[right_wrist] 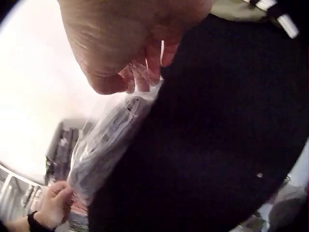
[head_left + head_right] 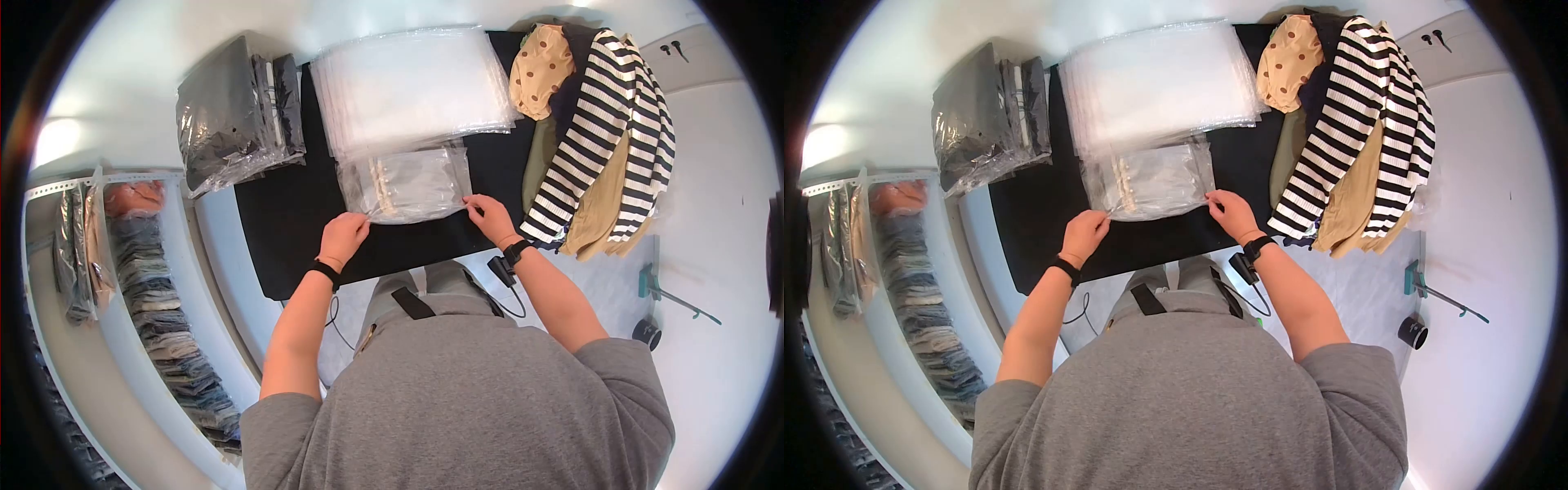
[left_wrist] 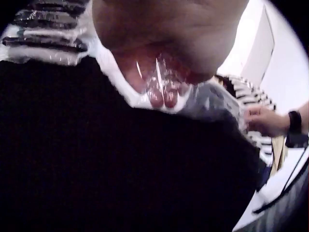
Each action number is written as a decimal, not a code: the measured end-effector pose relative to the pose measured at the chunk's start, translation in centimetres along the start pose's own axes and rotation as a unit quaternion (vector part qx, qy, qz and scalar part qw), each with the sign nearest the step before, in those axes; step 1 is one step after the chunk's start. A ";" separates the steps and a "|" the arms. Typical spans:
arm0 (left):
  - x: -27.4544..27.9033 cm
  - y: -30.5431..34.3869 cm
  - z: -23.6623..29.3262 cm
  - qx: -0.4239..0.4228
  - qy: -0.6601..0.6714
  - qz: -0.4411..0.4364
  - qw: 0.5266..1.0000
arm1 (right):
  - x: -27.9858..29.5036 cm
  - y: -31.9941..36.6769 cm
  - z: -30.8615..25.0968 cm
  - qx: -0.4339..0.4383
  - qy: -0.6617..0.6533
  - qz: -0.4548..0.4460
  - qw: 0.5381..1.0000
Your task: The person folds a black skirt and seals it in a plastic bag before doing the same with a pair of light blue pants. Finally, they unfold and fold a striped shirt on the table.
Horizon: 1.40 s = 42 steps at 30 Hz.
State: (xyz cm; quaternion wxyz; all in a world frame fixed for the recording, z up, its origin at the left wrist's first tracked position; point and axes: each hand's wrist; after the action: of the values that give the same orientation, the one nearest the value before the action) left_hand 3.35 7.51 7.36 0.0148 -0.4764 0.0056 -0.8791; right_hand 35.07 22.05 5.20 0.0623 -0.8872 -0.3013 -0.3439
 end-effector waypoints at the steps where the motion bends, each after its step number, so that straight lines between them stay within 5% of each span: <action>1: 1.5 -0.5 0.5 0.028 0.047 0.002 0.999 | 1.0 -0.6 -0.9 0.004 0.001 0.003 1.000; 3: 4.9 -1.5 1.3 0.067 0.171 -0.011 0.983 | 3.2 -1.4 -3.2 0.072 -0.081 0.057 0.992; 4: 6.8 -1.8 1.7 0.076 0.211 -0.021 0.974 | 5.2 -1.7 -5.9 -0.010 -0.137 -0.010 0.991; 7: 11.7 -3.1 2.7 0.175 0.358 -0.083 0.913 | 7.8 -3.1 -7.1 -0.059 -0.236 -0.089 0.966; 12: 10.4 -6.0 -2.0 0.210 0.337 -0.184 0.899 | 5.7 -7.0 -5.9 -0.102 -0.312 -0.112 0.938; 14: 5.7 -5.6 -5.0 0.285 0.381 0.030 0.879 | 3.0 -7.6 -4.0 -0.200 -0.378 -0.034 0.903; 15: 2.8 -4.7 -8.0 0.285 0.300 0.101 0.905 | 1.7 -7.4 -2.1 -0.202 -0.378 -0.035 0.903; 17: -1.6 -1.9 -12.1 0.361 0.145 0.121 0.913 | -0.2 -6.9 2.0 -0.316 -0.271 0.011 0.909; 19: -0.9 -0.3 -8.9 0.417 0.219 0.061 0.880 | -0.6 -5.8 2.5 -0.357 -0.298 -0.002 0.885; 21: -2.5 1.3 -8.5 0.427 0.287 0.109 0.851 | -0.9 -4.9 2.2 -0.337 -0.321 -0.001 0.885; 31: -4.9 0.1 -8.3 0.410 0.217 0.131 0.876 | -3.3 -8.7 2.8 -0.240 -0.208 0.127 0.940; 36: -3.9 -3.0 -7.6 0.375 0.235 0.212 0.871 | -4.3 -10.3 3.2 -0.302 -0.208 0.139 0.920; 42: -3.8 -6.0 -8.0 0.356 0.207 0.209 0.887 | -4.3 -10.2 2.6 -0.301 -0.271 0.164 0.900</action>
State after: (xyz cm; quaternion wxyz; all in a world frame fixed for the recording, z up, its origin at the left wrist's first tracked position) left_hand -1.45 13.58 -0.05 0.3650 -0.2341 -0.2054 -0.8773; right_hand 28.18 29.00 -0.48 -0.2361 -0.9594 -0.0391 -0.1496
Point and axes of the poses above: each hand's wrist, its own y-axis away from the middle knuckle, its own x-axis out of the back of the hand, z = x × y, and after that the axes turned 1 degree about -z, right-handed
